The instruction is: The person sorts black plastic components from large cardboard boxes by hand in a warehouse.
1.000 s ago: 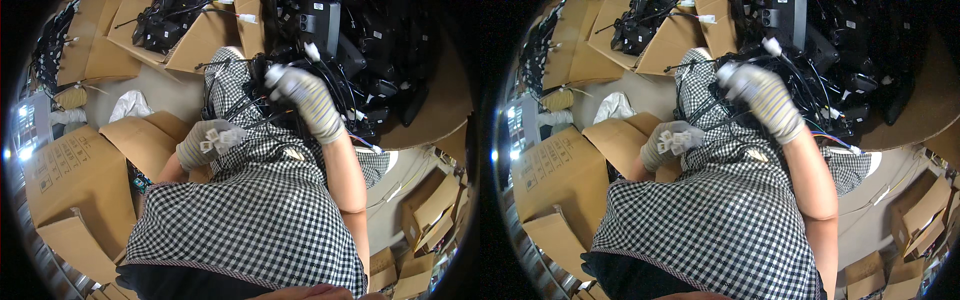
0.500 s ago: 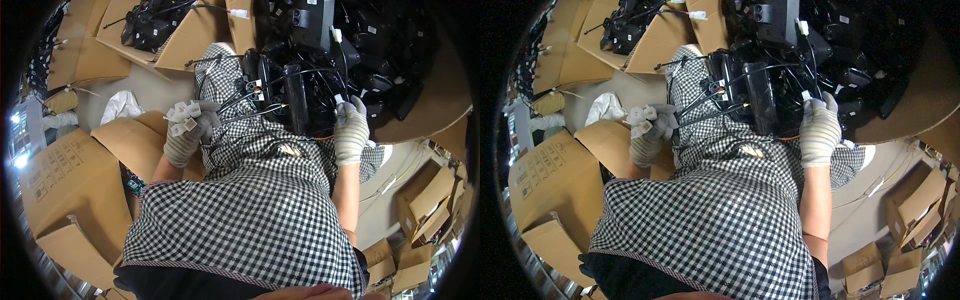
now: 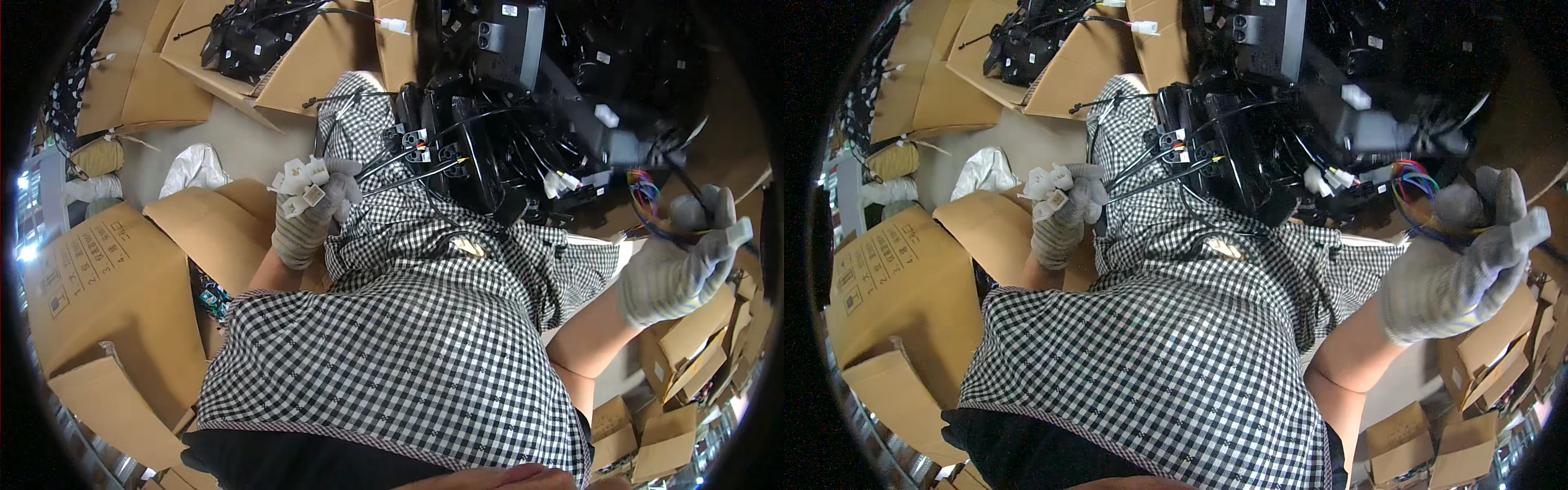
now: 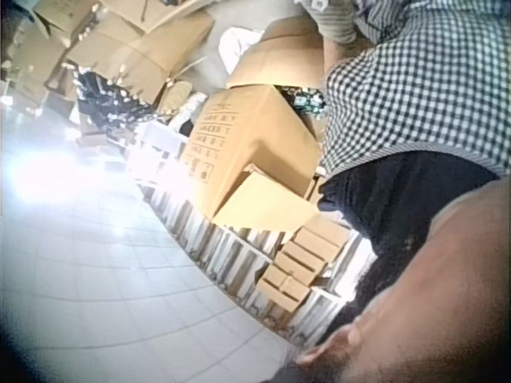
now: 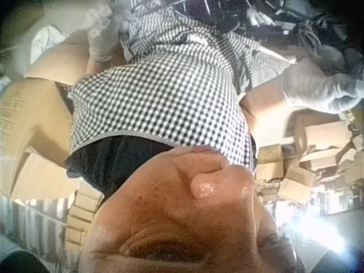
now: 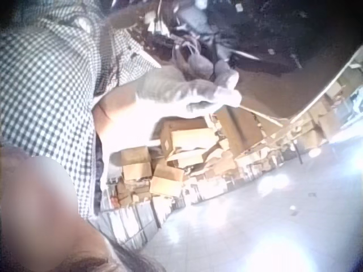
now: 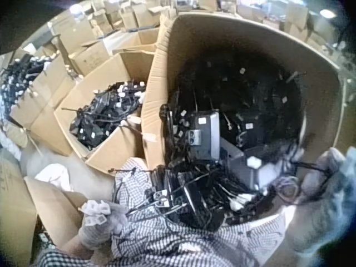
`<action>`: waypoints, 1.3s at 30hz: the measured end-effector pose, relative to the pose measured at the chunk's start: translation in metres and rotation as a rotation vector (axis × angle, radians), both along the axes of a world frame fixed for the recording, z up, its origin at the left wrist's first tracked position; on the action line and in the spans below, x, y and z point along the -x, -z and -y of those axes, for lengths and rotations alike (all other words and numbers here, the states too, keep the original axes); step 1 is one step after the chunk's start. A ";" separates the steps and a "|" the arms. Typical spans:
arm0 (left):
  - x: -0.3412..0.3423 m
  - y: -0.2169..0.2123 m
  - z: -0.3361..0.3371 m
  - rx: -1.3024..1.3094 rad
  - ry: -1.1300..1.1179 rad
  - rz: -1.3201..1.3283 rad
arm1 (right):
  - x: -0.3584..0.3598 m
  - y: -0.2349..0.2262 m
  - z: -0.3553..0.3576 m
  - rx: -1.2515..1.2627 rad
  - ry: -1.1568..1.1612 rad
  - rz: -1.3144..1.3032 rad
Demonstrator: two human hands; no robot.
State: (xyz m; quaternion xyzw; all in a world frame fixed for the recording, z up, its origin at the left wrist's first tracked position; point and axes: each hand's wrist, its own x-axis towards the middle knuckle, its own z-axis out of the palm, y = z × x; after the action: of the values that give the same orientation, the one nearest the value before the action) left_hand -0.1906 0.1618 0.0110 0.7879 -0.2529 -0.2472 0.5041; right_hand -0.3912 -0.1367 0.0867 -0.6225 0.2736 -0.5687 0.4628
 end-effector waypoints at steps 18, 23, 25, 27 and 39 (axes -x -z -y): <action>0.039 0.026 0.065 0.482 -0.005 -0.046 | -0.078 0.119 -0.075 0.518 -0.920 -0.788; 0.020 0.019 0.048 0.173 0.138 -0.251 | -0.041 0.089 -0.063 -0.131 -0.881 -0.499; 0.019 0.011 0.049 0.065 0.147 -0.149 | -0.032 0.053 -0.057 -0.555 -0.896 -0.535; 0.018 0.010 0.052 0.202 0.176 -0.160 | -0.035 0.037 -0.055 -0.498 -0.888 -0.540; 0.022 -0.001 0.054 0.183 0.363 0.638 | -0.036 0.048 -0.079 -1.137 -0.993 -0.456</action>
State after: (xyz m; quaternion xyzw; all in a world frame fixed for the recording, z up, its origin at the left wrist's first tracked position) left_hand -0.2130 0.1076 0.0117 0.7192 -0.5538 -0.0511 0.4164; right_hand -0.3555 -0.0577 0.0389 -0.4410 0.3007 0.0735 0.8424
